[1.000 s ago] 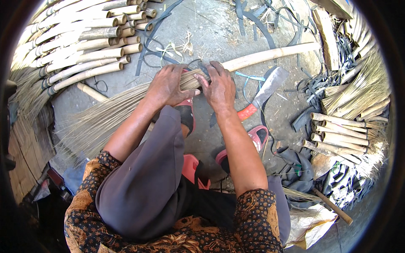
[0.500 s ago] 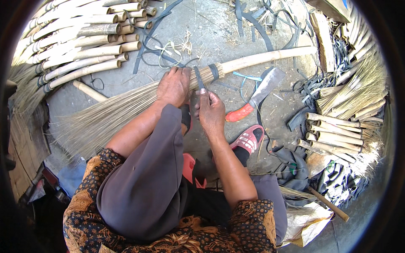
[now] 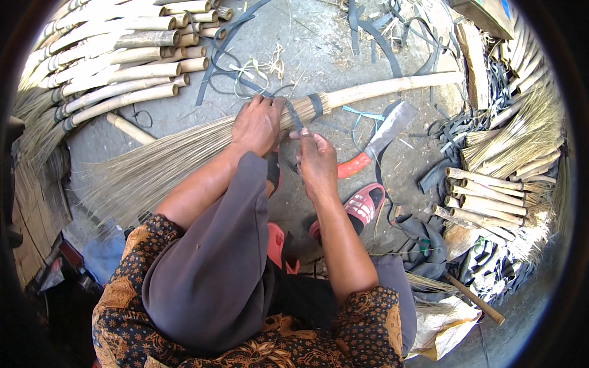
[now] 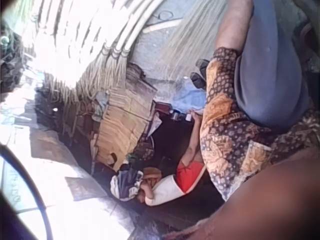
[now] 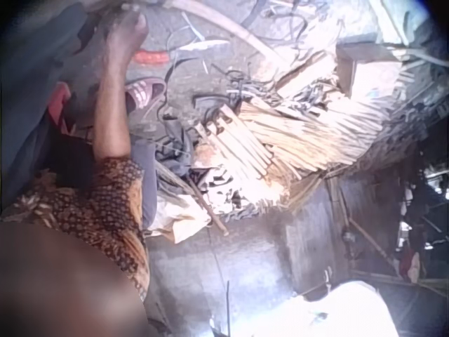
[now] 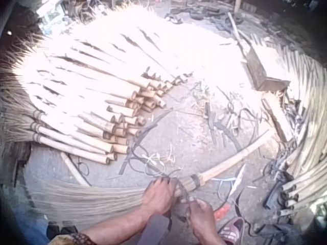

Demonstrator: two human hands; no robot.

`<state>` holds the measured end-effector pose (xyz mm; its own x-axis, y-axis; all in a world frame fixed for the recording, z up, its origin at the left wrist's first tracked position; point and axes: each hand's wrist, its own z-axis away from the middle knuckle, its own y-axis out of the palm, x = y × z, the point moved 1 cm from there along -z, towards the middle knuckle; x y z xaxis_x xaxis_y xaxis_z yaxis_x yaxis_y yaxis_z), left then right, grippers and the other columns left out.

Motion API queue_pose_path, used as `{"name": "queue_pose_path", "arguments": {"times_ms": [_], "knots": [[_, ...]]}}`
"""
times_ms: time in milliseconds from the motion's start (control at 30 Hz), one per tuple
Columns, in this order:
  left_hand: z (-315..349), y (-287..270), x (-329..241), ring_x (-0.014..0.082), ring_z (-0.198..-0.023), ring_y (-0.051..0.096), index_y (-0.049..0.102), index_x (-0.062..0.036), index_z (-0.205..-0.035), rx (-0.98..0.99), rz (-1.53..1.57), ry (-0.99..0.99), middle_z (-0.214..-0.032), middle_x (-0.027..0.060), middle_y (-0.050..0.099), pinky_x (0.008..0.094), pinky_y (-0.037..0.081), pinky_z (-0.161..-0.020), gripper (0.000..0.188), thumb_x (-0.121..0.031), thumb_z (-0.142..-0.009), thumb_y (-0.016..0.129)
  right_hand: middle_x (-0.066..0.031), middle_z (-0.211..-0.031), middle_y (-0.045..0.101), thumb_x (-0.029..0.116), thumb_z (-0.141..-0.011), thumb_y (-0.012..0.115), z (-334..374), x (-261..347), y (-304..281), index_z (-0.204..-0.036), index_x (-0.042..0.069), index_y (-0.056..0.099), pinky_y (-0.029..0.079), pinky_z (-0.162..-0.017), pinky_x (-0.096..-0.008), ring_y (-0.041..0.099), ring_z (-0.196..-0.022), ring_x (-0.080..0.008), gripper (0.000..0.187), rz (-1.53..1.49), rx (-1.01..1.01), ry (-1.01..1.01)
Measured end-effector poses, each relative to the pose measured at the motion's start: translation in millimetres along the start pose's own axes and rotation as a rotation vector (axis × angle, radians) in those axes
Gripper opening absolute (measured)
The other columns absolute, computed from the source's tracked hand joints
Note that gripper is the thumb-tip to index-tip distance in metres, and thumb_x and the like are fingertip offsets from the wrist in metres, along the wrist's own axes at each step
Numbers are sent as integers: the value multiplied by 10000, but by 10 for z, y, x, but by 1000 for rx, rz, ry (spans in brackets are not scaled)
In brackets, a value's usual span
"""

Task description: The person assembles a broom by gathering dried plant fibers, aligning them into a bundle, and securing them to a wooden handle with strips of rubber. They use a knife to tighten and trim the bindings, then place the finished broom with others nearby.

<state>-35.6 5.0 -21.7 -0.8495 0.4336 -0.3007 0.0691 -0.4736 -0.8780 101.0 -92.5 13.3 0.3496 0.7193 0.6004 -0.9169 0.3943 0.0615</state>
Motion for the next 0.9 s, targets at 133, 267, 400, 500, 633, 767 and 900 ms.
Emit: {"name": "queue_pose_path", "arguments": {"times_ms": [133, 267, 400, 500, 633, 767, 900], "knots": [[-147, -205, 68, 352, -1127, 684, 668, -43, -1227, 158, 72, -69, -1094, 185, 753, 430, 564, -971, 499, -284, -813, 805, 55, -719, 512, 310, -1138, 518, 200, -295, -245, -1101, 57, 690, 325, -544, -231, 403, -599, -36, 308, 80, 126, -17], [-166, -450, 162, 415, -1022, 732, 698, -55, -1257, 295, 326, -80, -1055, 238, 756, 471, 571, -915, 637, -334, -714, 877, -38, -774, 595, 280, -1128, 529, 142, -686, -552, -1036, 49, 675, 457, -704, -309, 546, -731, -142, 289, 490, 100, -233], [-21, -553, 150, 343, -978, 741, 703, -13, -1260, 441, 667, 163, -1060, 199, 769, 419, 557, -886, 699, -328, -669, 902, -45, -840, 630, 289, -1117, 544, -263, -718, -626, -987, 43, 662, 503, -762, -332, 601, -797, -159, 302, 667, 62, -388], [49, -528, 103, 194, -896, 721, 710, 7, -1171, 774, 863, 238, -972, 102, 765, 349, 550, -826, 613, -308, -692, 928, -34, -852, 650, 258, -1070, 604, -428, -493, -619, -991, 58, 670, 524, -777, -343, 633, -808, -171, 225, 666, 114, -550], [61, -488, 76, 132, -868, 707, 720, -32, -1151, 1252, 1045, 126, -927, 64, 752, 312, 545, -765, 535, -317, -747, 924, -82, -907, 696, 155, -939, 707, -432, -221, -545, -1031, 86, 674, 555, -810, -383, 702, -875, -270, 120, 915, 186, -1011], [11, -397, 41, 203, -933, 728, 706, -29, -1180, 1023, 1068, 147, -1004, 97, 764, 369, 560, -804, 590, -349, -735, 925, -208, -1151, 719, 147, -891, 730, -361, -128, -459, -1196, 105, 710, 574, -900, -487, 719, -1063, -388, 308, 933, 1, -1112], [-50, -232, -35, 381, -1002, 734, 666, -3, -1201, 481, 481, 201, -1033, 194, 758, 461, 549, -857, 596, -358, -771, 876, -282, -1252, 690, 257, -1001, 665, -153, 23, -595, -1268, 49, 682, 546, -960, -540, 688, -1128, -470, 338, 1387, 93, -250]]}}
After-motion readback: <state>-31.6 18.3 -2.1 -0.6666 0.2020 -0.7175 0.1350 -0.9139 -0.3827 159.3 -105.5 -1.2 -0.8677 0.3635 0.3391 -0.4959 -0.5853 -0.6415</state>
